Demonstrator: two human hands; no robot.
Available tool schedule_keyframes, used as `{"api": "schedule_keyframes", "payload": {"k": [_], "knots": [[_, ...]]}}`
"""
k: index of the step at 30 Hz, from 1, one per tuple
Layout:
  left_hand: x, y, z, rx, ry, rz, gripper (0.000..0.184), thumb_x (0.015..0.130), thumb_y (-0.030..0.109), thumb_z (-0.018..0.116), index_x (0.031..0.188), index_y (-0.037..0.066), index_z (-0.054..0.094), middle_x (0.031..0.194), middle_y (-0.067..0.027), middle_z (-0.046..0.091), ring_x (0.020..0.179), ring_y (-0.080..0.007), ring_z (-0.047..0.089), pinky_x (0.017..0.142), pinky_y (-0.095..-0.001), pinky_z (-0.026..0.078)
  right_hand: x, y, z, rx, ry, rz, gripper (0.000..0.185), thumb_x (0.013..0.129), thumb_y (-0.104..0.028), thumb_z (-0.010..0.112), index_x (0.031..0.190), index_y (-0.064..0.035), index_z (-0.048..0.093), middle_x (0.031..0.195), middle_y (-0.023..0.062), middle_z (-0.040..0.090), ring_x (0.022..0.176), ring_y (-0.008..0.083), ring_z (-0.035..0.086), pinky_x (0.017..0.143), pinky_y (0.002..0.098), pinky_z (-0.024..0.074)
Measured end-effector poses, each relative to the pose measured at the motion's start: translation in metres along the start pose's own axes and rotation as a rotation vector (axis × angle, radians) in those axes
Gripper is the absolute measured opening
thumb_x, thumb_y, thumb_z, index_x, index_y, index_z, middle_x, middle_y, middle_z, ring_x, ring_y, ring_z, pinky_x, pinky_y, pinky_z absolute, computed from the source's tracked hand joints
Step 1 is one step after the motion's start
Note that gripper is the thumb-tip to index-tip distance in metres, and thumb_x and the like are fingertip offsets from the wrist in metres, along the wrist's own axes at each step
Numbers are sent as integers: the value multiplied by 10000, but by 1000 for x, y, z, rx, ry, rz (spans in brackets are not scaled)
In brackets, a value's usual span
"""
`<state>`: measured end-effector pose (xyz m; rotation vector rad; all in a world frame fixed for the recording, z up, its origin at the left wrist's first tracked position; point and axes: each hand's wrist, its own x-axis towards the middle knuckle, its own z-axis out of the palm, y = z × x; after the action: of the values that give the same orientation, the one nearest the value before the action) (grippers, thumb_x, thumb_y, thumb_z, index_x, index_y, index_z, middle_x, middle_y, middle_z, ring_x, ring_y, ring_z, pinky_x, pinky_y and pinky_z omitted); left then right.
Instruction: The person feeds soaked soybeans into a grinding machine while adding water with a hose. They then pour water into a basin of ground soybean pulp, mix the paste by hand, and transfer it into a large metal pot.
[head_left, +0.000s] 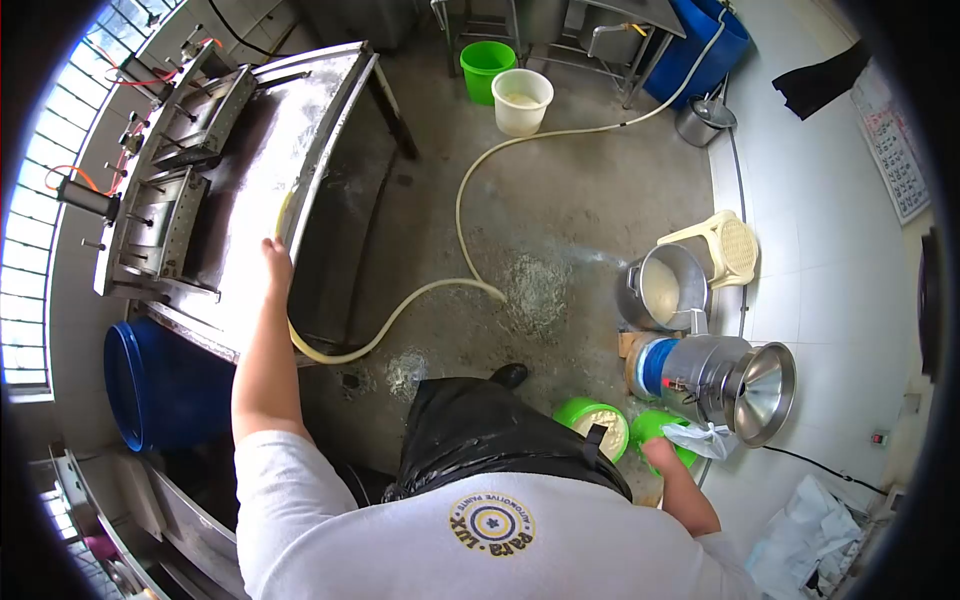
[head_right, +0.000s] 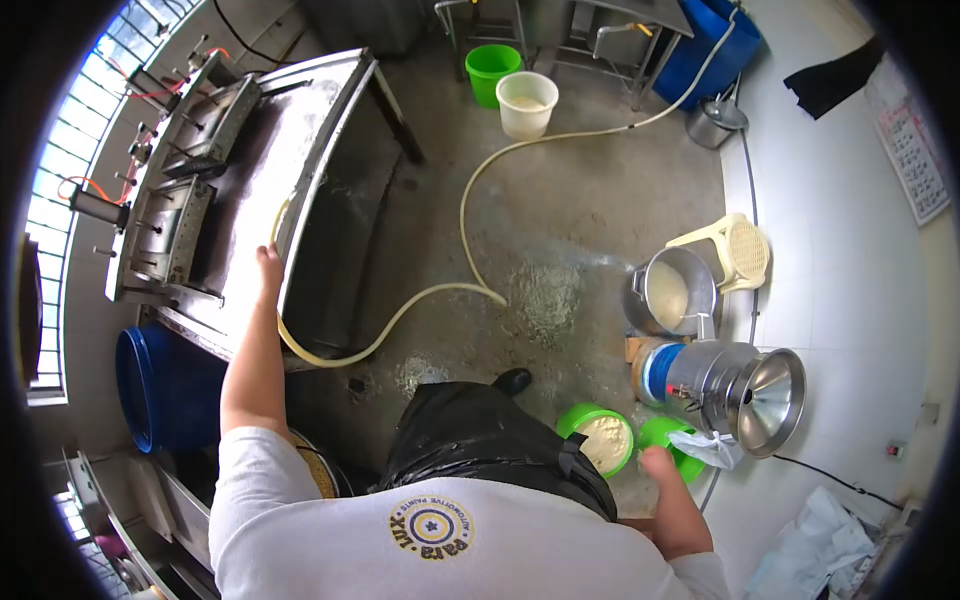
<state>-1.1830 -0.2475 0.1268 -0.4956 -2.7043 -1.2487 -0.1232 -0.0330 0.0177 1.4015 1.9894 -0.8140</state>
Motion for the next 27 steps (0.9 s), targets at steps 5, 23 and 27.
{"api": "schedule_keyframes", "payload": {"k": [5,23,27], "knots": [[87,-7,67,201,20,132,364,1067,249,556,1123,-111,550,982,-280,634,924,-369,609,873,-474,486,-91,42,22,-608,-320,-234,260,911,-277,636,780,-69,719,752,148,705,692,344,718,612,458,578],[80,108,219,1244,-317,382,689,1030,628,448,1438,78,523,1387,-246,581,1393,-449,422,1091,-672,375,-178,38,161,253,-159,502,304,1011,-254,537,1230,-89,666,874,180,732,756,330,725,630,461,578],[-217,149,320,1046,-358,1317,180,989,329,583,942,163,636,925,-71,636,736,-282,664,511,-355,517,-120,-11,162,300,282,227,235,919,-291,586,924,-109,735,1031,170,728,981,406,684,844,496,562]]}}
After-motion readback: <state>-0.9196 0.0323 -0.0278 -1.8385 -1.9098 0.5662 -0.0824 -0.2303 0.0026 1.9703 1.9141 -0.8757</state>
